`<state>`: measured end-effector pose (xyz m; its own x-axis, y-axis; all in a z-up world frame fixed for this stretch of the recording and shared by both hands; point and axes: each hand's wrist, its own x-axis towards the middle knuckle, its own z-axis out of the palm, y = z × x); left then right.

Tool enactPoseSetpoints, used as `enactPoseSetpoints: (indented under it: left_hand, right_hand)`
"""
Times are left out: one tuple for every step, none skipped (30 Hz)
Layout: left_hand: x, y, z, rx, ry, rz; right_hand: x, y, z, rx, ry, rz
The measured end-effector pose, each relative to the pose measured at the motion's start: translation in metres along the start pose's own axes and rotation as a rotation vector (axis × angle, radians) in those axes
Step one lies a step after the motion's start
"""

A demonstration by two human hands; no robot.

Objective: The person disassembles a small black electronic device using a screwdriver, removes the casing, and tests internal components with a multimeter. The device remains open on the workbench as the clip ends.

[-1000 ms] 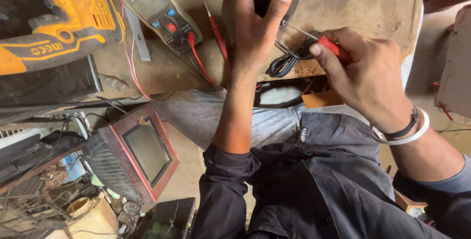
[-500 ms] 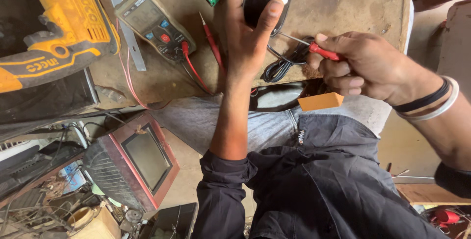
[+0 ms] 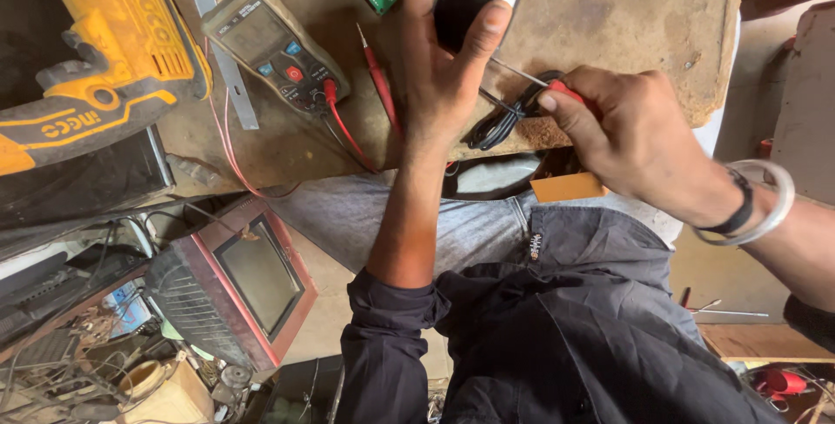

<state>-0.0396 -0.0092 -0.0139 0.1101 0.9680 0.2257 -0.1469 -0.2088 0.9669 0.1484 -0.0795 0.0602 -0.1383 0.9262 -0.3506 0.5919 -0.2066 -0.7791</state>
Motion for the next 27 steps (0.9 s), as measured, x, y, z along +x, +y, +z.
enactPoseSetpoints:
  left_hand:
    - [0.000,0.000,0.000,-0.009,0.003,-0.004]
    - [-0.001,0.000,0.000,0.030,0.009,0.009]
    - [0.000,-0.001,-0.001,0.065,0.018,0.023]
    - [0.001,-0.002,-0.002,0.100,0.029,0.037]
    - [0.003,-0.004,-0.002,0.128,0.032,0.046]
    - [0.002,-0.004,-0.003,0.154,0.036,0.057]
    - [0.004,-0.005,-0.002,0.176,0.037,0.073]
    - [0.005,-0.005,-0.003,0.195,0.037,0.091]
    - [0.005,-0.005,-0.002,0.190,0.040,0.099]
    - [0.006,-0.005,-0.002,0.184,0.043,0.107]
    - [0.004,-0.004,-0.001,0.159,0.050,0.101]
    - [0.004,-0.003,-0.002,0.149,0.054,0.101]
    - [0.004,-0.003,-0.002,0.136,0.055,0.102]
    - [0.004,-0.003,-0.002,0.138,0.054,0.108]
    - [0.003,-0.002,-0.002,0.138,0.057,0.103]
    - [0.002,-0.002,-0.003,0.139,0.060,0.098]
    - [0.003,-0.002,-0.003,0.136,0.066,0.088]
    - [0.004,-0.003,-0.002,0.124,0.070,0.084]
    - [0.004,-0.003,-0.002,0.111,0.073,0.079]
    - [0.004,-0.004,0.000,0.089,0.073,0.081]
    - [0.004,-0.005,0.000,0.069,0.076,0.076]
    - [0.003,-0.007,0.000,0.049,0.080,0.074]
    - [0.003,-0.009,0.001,0.027,0.081,0.064]
    - [0.002,-0.010,0.000,0.026,0.079,0.061]
    - [0.003,-0.011,-0.001,0.024,0.076,0.061]
    - [0.004,-0.012,-0.003,0.044,0.070,0.067]
    - [0.005,-0.013,-0.002,0.039,0.067,0.065]
  right_hand:
    - [-0.002,0.000,0.002,0.015,0.035,-0.027]
    - [-0.002,0.001,0.002,-0.090,0.070,-0.100]
    - [-0.001,0.002,0.003,-0.197,0.101,-0.178]
    - [-0.001,0.003,0.003,-0.304,0.132,-0.256]
    - [-0.001,0.005,0.005,-0.375,0.174,-0.338]
    - [-0.001,0.007,0.005,-0.446,0.214,-0.421]
    - [-0.001,0.008,0.005,-0.520,0.261,-0.503]
    - [-0.002,0.008,0.004,-0.555,0.262,-0.505]
    - [-0.004,0.008,0.004,-0.592,0.262,-0.508]
    - [-0.005,0.006,0.004,-0.629,0.263,-0.511]
    - [-0.006,0.004,0.004,-0.644,0.264,-0.514]
    - [-0.006,0.002,0.003,-0.658,0.265,-0.516]
    - [-0.006,-0.001,0.002,-0.675,0.269,-0.515]
    - [-0.007,-0.003,0.001,-0.720,0.314,-0.563]
    - [-0.009,-0.006,0.000,-0.762,0.355,-0.612]
    - [-0.010,-0.009,0.000,-0.805,0.397,-0.660]
    - [-0.009,-0.011,-0.001,-0.756,0.397,-0.645]
    - [-0.008,-0.012,-0.001,-0.708,0.398,-0.631]
    - [-0.007,-0.013,-0.001,-0.660,0.397,-0.614]
    - [-0.007,-0.013,-0.002,-0.643,0.352,-0.511]
    - [-0.006,-0.013,-0.002,-0.621,0.303,-0.411]
    - [-0.005,-0.012,-0.002,-0.598,0.254,-0.312]
    - [-0.005,-0.011,-0.001,-0.576,0.264,-0.309]
    - [-0.005,-0.009,-0.001,-0.555,0.273,-0.306]
    - [-0.005,-0.008,0.000,-0.533,0.286,-0.304]
    - [-0.005,-0.007,0.000,-0.465,0.300,-0.350]
    - [-0.005,-0.006,0.000,-0.400,0.316,-0.395]
